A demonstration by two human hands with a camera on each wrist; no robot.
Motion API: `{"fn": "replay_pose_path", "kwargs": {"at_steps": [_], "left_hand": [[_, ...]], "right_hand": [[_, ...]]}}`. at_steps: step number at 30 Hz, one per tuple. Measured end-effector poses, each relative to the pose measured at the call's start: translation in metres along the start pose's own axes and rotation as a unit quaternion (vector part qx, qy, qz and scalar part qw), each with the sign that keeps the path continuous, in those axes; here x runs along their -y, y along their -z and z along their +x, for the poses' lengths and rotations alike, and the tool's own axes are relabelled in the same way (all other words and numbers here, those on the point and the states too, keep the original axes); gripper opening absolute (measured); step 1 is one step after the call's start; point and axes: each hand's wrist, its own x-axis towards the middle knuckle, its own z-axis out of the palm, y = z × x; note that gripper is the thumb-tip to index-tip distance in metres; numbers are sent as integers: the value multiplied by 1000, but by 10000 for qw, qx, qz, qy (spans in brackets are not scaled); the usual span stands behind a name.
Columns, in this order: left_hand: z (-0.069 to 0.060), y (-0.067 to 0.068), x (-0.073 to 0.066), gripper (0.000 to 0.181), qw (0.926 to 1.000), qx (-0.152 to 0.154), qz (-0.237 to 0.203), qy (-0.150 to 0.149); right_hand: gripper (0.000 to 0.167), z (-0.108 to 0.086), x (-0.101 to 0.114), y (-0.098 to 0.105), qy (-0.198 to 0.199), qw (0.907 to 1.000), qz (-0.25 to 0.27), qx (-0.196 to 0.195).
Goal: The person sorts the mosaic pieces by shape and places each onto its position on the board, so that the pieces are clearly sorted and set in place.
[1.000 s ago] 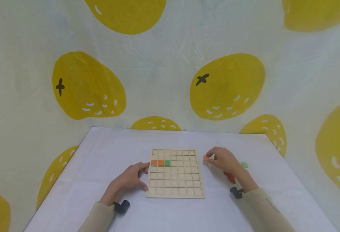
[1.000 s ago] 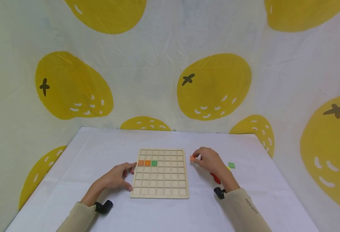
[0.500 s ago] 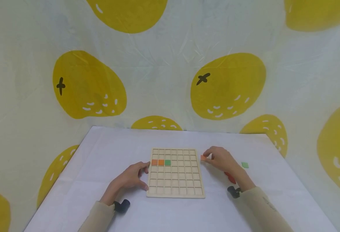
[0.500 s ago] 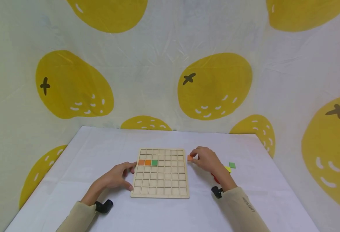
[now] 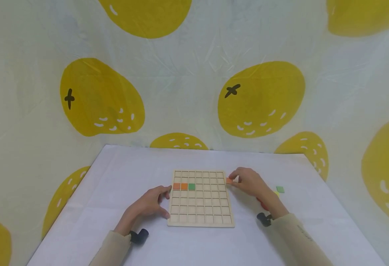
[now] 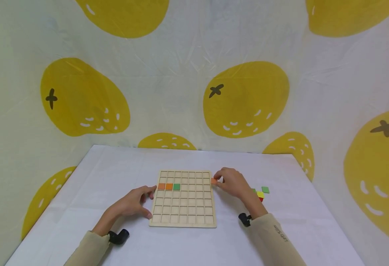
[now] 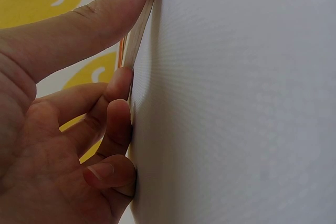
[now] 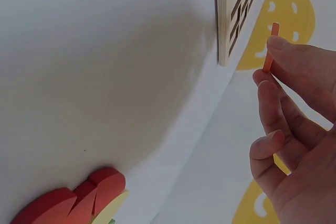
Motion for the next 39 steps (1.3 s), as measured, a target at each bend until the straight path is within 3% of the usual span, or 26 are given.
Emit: {"fn": "replay_pose_path", "kwargs": {"at_steps": [15, 21, 31, 39], "left_hand": [[-1, 1, 0, 108, 10000, 26, 61, -31], [0, 1, 1, 108, 9999, 35, 66, -69], [2, 0, 3, 108, 10000, 30, 62, -60], [1, 0, 3, 109, 9999, 53, 97, -88]], "right_hand": [[18, 8, 14, -3, 230, 9997, 6, 2], [18, 12, 20, -5, 524, 9986, 29, -63], [20, 21, 35, -12, 52, 9994, 225, 258], [18, 24, 41, -18, 173, 9988, 354, 284]]}}
